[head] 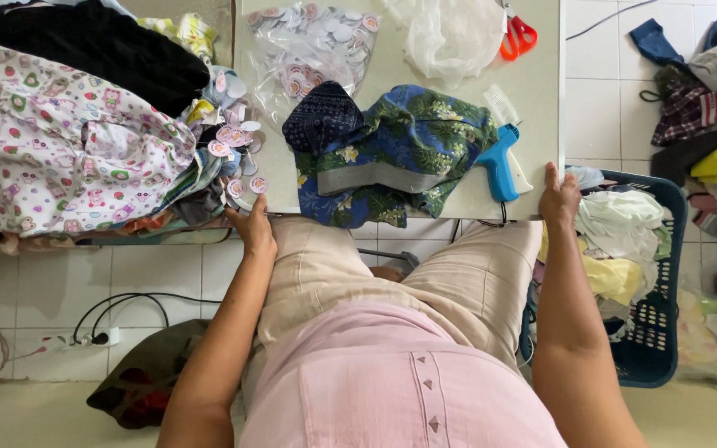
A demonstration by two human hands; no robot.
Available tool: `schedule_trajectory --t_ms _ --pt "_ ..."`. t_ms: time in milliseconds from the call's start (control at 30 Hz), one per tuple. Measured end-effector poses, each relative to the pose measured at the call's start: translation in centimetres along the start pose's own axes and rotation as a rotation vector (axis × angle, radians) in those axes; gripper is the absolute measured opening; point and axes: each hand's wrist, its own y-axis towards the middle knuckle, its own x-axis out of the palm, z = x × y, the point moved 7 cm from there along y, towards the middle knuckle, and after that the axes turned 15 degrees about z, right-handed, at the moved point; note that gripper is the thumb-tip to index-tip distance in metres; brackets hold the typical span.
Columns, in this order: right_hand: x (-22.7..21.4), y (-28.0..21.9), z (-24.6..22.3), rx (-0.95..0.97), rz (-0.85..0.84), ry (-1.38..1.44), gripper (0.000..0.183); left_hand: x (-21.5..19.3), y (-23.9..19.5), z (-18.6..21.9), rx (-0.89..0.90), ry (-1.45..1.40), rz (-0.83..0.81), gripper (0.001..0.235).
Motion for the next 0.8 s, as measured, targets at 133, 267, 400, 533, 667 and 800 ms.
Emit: schedule_trajectory --t_ms 133,267,400,533,667,800 --pt "-0.6 -0.7 -0.3 0.001 -0.001 0.001 0.068 -0.7 0.5 -1.0 -0.031 0.016 0.000 0.087" --pt "-0.7 -0.8 -0.1 0.001 0.007 0.009 0.068 -1.1 0.8 -1.3 -0.035 0.028 0.000 0.090" --pt "-0.4 -0.6 0.6 0.019 0.007 -0.008 0.070 -1.5 1.4 -2.4 -0.055 0.038 -0.003 0.094" --pt "-0.6 -1.0 0.8 0.030 0.007 -0.021 0.070 -1.5 1.2 -2.3 -0.051 0.033 -0.010 0.096" --pt "-0.4 -0.9 1.5 0.038 0.014 -0.039 0.070 -1.7 1.7 -3.5 -0.059 0.025 -0.006 0.099" --pt "0.0 -0.5 2.1 0.021 0.015 -0.085 0.071 -1.8 1.1 -2.8 -0.056 0.044 -0.024 0.097"
